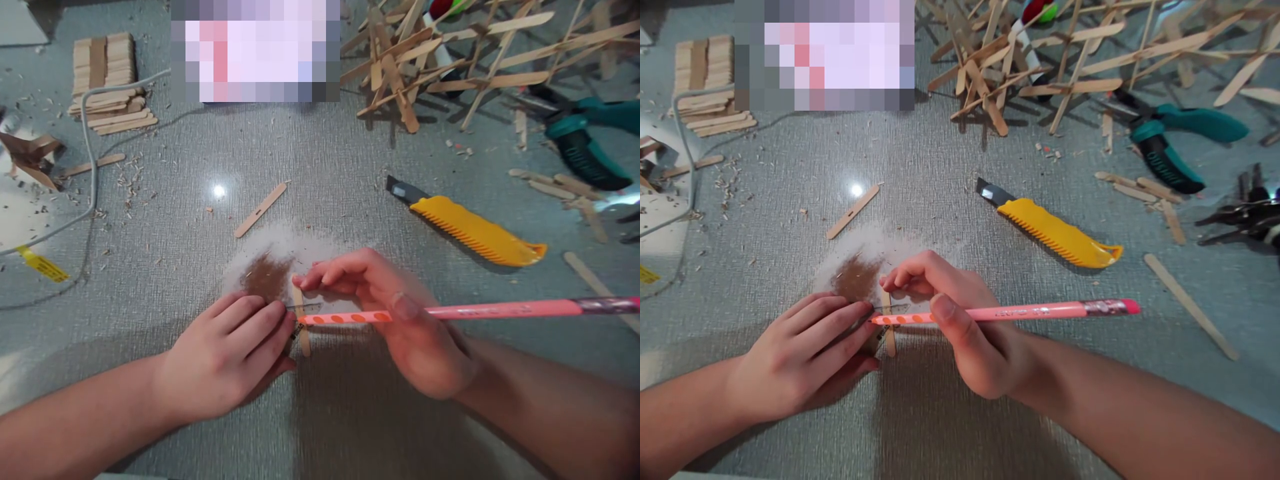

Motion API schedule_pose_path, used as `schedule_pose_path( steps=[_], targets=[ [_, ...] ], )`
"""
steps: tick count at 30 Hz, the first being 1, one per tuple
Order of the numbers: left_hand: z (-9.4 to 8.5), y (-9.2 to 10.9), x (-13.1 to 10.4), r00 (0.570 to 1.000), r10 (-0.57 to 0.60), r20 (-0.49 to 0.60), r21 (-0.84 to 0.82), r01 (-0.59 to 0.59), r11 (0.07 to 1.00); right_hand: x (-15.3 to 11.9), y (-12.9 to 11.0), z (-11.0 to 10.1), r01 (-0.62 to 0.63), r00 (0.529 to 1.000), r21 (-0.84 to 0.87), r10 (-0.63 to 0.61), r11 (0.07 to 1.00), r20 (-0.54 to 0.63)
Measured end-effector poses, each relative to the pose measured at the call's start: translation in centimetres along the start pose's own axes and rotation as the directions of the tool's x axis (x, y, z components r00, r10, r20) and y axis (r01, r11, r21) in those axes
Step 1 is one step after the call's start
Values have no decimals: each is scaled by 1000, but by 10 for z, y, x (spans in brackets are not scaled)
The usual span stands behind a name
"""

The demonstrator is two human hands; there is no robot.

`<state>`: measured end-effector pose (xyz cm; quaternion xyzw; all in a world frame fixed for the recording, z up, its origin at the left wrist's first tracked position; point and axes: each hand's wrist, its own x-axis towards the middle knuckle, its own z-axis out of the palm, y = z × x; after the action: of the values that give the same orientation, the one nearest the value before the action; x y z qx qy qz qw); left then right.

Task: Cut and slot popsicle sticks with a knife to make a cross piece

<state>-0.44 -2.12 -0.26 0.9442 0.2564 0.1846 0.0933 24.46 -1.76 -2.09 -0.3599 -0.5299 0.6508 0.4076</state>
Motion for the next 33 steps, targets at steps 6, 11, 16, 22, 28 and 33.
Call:
schedule_pose_path(
  steps=[6,11,16,22,28,33],
  targets=[
    [-1,0,1,1000,-1,7,-18,1,1000,1,0,-1,-6,1000,12,6,1000,-13],
    [-1,0,1,1000,-8,9,-37,8,999,1,-1,-1,-26,999,14,26,1000,-20],
    [1,0,1,1000,-19,-5,-50,19,999,1,-2,-1,-28,999,19,29,999,-25],
    [0,1,3,1000,-21,-2,-30,21,999,1,-4,-1,-54,998,22,54,998,-36],
    [1,1,3,1000,-25,-14,-32,25,999,0,-4,-1,-44,999,11,44,999,-21],
    [0,0,2,1000,-24,-8,-45,23,999,2,-4,-2,-40,998,21,41,999,-36]
  ],
)
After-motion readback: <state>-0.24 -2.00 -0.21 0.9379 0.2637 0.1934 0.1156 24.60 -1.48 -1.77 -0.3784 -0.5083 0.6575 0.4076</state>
